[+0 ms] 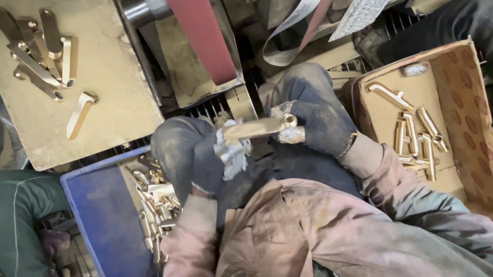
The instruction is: The person sits on the floor and repeatedly picks up small brass-colored metal parts from a blue bin. They hold each part against a moving belt sander to smooth its surface, then place the finished part into a cardboard box.
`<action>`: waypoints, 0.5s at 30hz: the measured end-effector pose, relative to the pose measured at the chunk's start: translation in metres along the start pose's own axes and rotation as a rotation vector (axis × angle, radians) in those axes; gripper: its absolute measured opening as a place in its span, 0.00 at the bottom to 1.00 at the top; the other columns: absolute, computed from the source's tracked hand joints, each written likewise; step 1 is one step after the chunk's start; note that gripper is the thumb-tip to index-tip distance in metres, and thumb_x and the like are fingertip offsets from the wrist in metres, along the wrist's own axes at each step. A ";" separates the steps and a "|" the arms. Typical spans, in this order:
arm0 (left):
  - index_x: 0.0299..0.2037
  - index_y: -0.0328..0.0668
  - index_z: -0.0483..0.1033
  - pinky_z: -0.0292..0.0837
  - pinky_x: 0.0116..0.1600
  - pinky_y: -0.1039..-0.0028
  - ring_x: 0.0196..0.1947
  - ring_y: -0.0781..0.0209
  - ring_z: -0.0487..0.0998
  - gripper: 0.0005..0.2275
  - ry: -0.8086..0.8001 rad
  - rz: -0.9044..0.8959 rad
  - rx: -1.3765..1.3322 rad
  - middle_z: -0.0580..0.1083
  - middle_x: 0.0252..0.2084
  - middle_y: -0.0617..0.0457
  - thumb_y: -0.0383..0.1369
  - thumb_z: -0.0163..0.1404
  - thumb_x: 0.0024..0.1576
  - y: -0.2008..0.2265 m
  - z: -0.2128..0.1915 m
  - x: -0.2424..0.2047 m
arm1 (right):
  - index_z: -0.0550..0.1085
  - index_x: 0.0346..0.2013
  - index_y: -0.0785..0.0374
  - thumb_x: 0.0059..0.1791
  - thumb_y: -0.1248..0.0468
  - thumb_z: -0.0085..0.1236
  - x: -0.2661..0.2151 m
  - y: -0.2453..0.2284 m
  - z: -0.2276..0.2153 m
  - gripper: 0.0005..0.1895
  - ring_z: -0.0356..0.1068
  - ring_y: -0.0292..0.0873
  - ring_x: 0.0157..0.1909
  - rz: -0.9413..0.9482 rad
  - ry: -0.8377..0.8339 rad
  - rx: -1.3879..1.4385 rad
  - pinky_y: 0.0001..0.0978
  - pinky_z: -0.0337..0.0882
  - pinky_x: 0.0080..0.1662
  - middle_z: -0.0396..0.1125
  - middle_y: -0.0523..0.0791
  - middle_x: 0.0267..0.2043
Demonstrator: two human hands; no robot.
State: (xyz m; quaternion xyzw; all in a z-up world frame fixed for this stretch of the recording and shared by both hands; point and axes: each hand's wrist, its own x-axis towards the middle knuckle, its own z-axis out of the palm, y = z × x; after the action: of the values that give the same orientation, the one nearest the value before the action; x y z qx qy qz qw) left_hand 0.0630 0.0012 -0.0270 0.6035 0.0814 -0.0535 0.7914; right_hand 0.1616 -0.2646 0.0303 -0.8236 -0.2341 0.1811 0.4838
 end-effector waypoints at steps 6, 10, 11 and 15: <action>0.55 0.37 0.74 0.78 0.31 0.68 0.31 0.55 0.82 0.16 -0.099 -0.307 -0.446 0.79 0.38 0.45 0.22 0.51 0.56 -0.024 -0.022 0.068 | 0.81 0.45 0.59 0.44 0.53 0.72 0.032 0.031 0.009 0.20 0.75 0.55 0.43 -0.137 0.193 -0.387 0.41 0.73 0.44 0.76 0.52 0.40; 0.51 0.27 0.76 0.79 0.38 0.67 0.34 0.55 0.81 0.10 0.002 -0.311 -0.406 0.78 0.39 0.44 0.24 0.50 0.61 -0.061 -0.032 0.107 | 0.80 0.39 0.62 0.45 0.49 0.73 0.055 0.051 0.015 0.21 0.76 0.55 0.36 0.063 0.202 -0.322 0.43 0.72 0.39 0.74 0.53 0.33; 0.49 0.26 0.76 0.79 0.37 0.67 0.33 0.54 0.81 0.09 -0.008 -0.307 -0.423 0.78 0.38 0.43 0.24 0.51 0.62 -0.070 -0.034 0.114 | 0.81 0.39 0.62 0.44 0.50 0.72 0.057 0.052 0.016 0.20 0.76 0.54 0.34 0.089 0.217 -0.291 0.43 0.72 0.37 0.74 0.53 0.31; 0.46 0.25 0.75 0.79 0.39 0.67 0.34 0.53 0.82 0.07 0.042 -0.274 -0.448 0.79 0.38 0.43 0.23 0.50 0.60 -0.091 -0.034 0.131 | 0.80 0.43 0.61 0.48 0.51 0.68 0.062 0.042 0.013 0.19 0.77 0.52 0.36 -0.042 0.268 -0.194 0.42 0.74 0.39 0.74 0.52 0.35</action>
State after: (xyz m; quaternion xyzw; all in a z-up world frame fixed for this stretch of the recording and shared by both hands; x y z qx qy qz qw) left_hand 0.1727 0.0114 -0.1475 0.3976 0.1884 -0.1284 0.8888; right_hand 0.2150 -0.2379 -0.0178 -0.8781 -0.2010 0.0359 0.4328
